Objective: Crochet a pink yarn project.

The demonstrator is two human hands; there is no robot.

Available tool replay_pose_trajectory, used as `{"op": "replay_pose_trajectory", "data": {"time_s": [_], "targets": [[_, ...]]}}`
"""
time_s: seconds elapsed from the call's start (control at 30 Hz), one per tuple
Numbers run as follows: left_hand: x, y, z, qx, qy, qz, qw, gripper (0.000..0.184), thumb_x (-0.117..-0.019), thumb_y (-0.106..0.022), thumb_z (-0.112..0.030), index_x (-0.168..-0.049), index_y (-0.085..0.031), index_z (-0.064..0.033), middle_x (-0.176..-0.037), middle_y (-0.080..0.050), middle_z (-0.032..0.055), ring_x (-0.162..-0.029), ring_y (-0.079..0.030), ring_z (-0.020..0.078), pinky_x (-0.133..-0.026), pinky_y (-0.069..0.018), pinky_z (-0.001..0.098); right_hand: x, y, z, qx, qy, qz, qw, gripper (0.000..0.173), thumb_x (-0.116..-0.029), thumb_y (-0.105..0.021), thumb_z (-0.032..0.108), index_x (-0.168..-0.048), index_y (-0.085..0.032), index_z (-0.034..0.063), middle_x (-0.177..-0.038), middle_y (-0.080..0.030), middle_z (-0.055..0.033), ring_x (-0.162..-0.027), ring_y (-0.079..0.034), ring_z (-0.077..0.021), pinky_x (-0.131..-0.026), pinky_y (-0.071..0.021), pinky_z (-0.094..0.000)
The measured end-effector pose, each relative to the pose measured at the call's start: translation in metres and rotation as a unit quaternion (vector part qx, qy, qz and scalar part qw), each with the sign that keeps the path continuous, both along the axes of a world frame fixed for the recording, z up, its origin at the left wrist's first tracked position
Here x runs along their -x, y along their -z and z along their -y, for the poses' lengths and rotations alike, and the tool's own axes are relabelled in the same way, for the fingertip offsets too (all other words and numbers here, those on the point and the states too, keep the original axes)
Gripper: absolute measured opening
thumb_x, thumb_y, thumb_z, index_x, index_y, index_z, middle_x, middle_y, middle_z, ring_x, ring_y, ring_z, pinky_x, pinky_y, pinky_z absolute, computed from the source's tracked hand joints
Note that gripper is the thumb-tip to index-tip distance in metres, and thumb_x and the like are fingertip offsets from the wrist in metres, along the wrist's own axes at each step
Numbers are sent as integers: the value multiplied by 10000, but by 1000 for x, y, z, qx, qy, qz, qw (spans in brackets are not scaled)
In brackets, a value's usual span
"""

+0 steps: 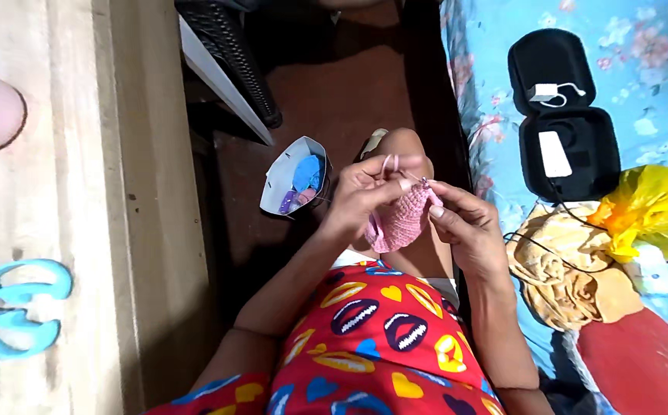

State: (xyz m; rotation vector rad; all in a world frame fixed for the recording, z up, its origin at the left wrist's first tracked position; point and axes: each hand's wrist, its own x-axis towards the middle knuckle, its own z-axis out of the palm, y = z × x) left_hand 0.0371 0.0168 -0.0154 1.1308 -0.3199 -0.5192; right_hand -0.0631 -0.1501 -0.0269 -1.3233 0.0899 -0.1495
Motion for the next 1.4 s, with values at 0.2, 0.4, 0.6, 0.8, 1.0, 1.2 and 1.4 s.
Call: {"op": "replay_pose_trajectory", "data": {"time_s": [0.2,0.4,0.6,0.8,1.0,1.2,1.4], "targets": [[-44,26,-48,-39,153,18,987,256,-942,-623,-258,-740,-761,-180,-896,-755,-52,-904,-710,71,-851,-569,265,1,1,10,-2,-7,-17,1000,314,-960,-600,-7,-1230,-738,75,-1003,-745,51,-559,-484,77,-498,-409,-96],[-32,20,-22,111,114,58,985,378,-909,-719,-243,-1275,-715,-149,-1236,-722,60,-1176,-663,208,-1053,-508,391,0,6,9,-7,-21,-20,1000,312,-967,-599,0,-1233,-740,80,-1041,-745,44,-579,-496,72,-505,-411,-99],[-17,5,7,31,87,156,983,824,-837,-647,132,-1567,-280,23,-1141,-698,71,-952,-699,143,-879,-587,305,5,7,9,14,16,-17,1000,342,-960,-574,-24,-1255,-726,58,-1032,-745,25,-563,-481,58,-506,-410,-111],[-8,-2,14,-31,17,83,996,909,-822,-646,181,-1604,-237,-37,-868,-700,26,-749,-694,97,-752,-603,244,4,8,-2,78,72,-13,994,318,-937,-581,-49,-1223,-696,33,-846,-678,38,-569,-505,30,-513,-430,-123],[5,-5,19,-87,-34,128,987,876,-828,-627,197,-1597,-272,-28,-817,-693,26,-674,-661,73,-680,-584,217,5,12,-14,308,154,51,938,127,-943,-595,17,-1062,-635,0,-831,-667,-10,-688,-619,-5,-625,-530,-164],[24,22,24,-111,-150,387,903,561,-908,-621,71,-1453,-489,47,-958,-700,103,-819,-671,95,-748,-576,237,-2,-8,-14,171,118,-1,978,132,-939,-619,-8,-1054,-617,55,-771,-637,34,-593,-559,21,-539,-473,-126],[24,4,20,-21,-115,243,963,718,-893,-604,112,-1553,-384,-66,-966,-677,22,-775,-649,51,-698,-563,189,0,-1,-20,61,141,17,988,206,-914,-627,-52,-1063,-633,91,-828,-674,51,-618,-573,22,-559,-488,-135]]}}
